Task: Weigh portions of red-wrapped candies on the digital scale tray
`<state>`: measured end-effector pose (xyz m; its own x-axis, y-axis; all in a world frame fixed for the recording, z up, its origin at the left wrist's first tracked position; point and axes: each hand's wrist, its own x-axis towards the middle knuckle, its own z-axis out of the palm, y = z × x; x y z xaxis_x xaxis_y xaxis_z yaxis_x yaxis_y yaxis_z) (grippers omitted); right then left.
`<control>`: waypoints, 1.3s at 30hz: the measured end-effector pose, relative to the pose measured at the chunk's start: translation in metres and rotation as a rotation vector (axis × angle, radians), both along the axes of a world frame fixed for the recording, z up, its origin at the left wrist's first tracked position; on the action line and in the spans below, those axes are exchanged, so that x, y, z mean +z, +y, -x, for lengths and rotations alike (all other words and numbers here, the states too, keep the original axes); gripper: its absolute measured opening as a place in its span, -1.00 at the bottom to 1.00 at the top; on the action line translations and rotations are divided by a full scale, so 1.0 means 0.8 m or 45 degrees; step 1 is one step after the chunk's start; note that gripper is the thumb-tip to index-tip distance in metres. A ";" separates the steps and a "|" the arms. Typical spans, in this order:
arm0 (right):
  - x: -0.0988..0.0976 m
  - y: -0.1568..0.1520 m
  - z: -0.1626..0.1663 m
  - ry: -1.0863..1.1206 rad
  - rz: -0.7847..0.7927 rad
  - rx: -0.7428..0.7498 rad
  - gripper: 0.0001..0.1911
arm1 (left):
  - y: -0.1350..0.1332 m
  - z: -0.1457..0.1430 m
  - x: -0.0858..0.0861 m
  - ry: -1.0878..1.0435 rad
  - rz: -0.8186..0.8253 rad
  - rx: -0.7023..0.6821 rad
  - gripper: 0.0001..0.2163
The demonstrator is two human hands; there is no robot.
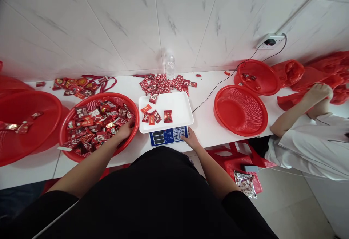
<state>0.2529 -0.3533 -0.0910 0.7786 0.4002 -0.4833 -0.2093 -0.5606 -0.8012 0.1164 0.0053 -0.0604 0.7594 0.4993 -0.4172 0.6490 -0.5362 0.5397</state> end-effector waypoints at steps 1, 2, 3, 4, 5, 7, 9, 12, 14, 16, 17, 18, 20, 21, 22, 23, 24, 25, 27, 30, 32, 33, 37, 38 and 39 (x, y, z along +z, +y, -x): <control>-0.001 -0.001 0.002 -0.011 0.021 -0.002 -0.25 | 0.001 0.000 0.000 0.005 -0.009 -0.010 -0.63; -0.003 -0.003 0.005 -0.019 0.036 -0.005 -0.23 | 0.001 0.000 -0.001 0.012 -0.021 -0.019 -0.63; -0.004 -0.004 0.007 -0.025 0.047 -0.009 -0.21 | 0.002 0.000 -0.001 0.023 -0.035 -0.025 -0.62; -0.006 -0.006 0.009 -0.029 0.052 -0.012 -0.19 | 0.004 0.000 -0.002 0.041 -0.052 -0.024 -0.61; -0.008 -0.007 0.011 -0.032 0.055 -0.014 -0.18 | 0.005 0.000 -0.002 0.062 -0.071 -0.019 -0.59; -0.013 -0.011 0.014 -0.039 0.062 -0.014 -0.16 | 0.007 0.000 -0.002 0.090 -0.085 -0.008 -0.56; -0.019 -0.015 0.017 -0.043 0.076 -0.008 -0.16 | 0.007 0.000 0.001 0.060 -0.029 -0.005 -0.55; -0.024 -0.020 0.021 -0.049 0.102 -0.040 -0.17 | 0.004 -0.001 0.012 -0.047 0.177 0.043 -0.57; -0.023 -0.022 0.024 -0.068 0.100 -0.102 -0.20 | -0.001 -0.002 0.024 -0.079 0.287 0.135 -0.60; -0.018 -0.022 0.025 -0.101 0.080 -0.189 -0.23 | -0.006 -0.003 0.036 -0.086 0.346 0.212 -0.60; -0.014 -0.021 0.024 -0.124 0.066 -0.240 -0.26 | -0.008 -0.003 0.041 -0.092 0.363 0.226 -0.60; -0.011 -0.021 0.023 -0.152 0.053 -0.296 -0.28 | -0.010 -0.002 0.045 -0.103 0.374 0.221 -0.59; -0.002 -0.018 0.020 -0.223 0.021 -0.403 -0.33 | -0.012 -0.001 0.049 -0.135 0.370 0.175 -0.56; 0.003 -0.017 0.017 -0.268 0.003 -0.453 -0.35 | -0.012 0.000 0.049 -0.153 0.355 0.142 -0.55; 0.008 -0.015 0.014 -0.317 -0.020 -0.497 -0.38 | -0.012 0.001 0.047 -0.167 0.332 0.106 -0.55; 0.013 -0.012 0.010 -0.365 -0.045 -0.533 -0.40 | -0.011 0.002 0.044 -0.178 0.298 0.082 -0.55; 0.018 -0.009 0.007 -0.409 -0.070 -0.559 -0.41 | -0.009 0.002 0.041 -0.191 0.254 0.088 -0.57; 0.024 -0.005 0.003 -0.446 -0.095 -0.574 -0.43 | -0.007 0.003 0.038 -0.210 0.201 0.128 -0.59; 0.036 0.005 -0.004 -0.500 -0.146 -0.567 -0.45 | -0.002 0.000 0.038 -0.290 0.081 0.303 -0.63; 0.055 0.024 -0.010 -0.528 -0.219 -0.502 -0.49 | -0.001 -0.014 0.054 -0.511 -0.078 0.540 -0.68; 0.064 0.037 -0.011 -0.520 -0.231 -0.444 -0.51 | -0.010 -0.030 0.073 -0.625 -0.123 0.505 -0.70; 0.067 0.044 -0.011 -0.515 -0.222 -0.408 -0.52 | -0.017 -0.039 0.082 -0.654 -0.116 0.431 -0.70; 0.072 0.062 -0.014 -0.559 -0.105 -0.168 -0.54 | -0.050 -0.070 0.102 -0.574 -0.047 -0.027 -0.60; 0.071 0.066 -0.015 -0.595 -0.063 -0.076 -0.54 | -0.056 -0.075 0.102 -0.501 -0.073 -0.134 -0.55; 0.071 0.070 -0.017 -0.639 -0.017 0.029 -0.53 | -0.061 -0.078 0.100 -0.411 -0.119 -0.224 -0.49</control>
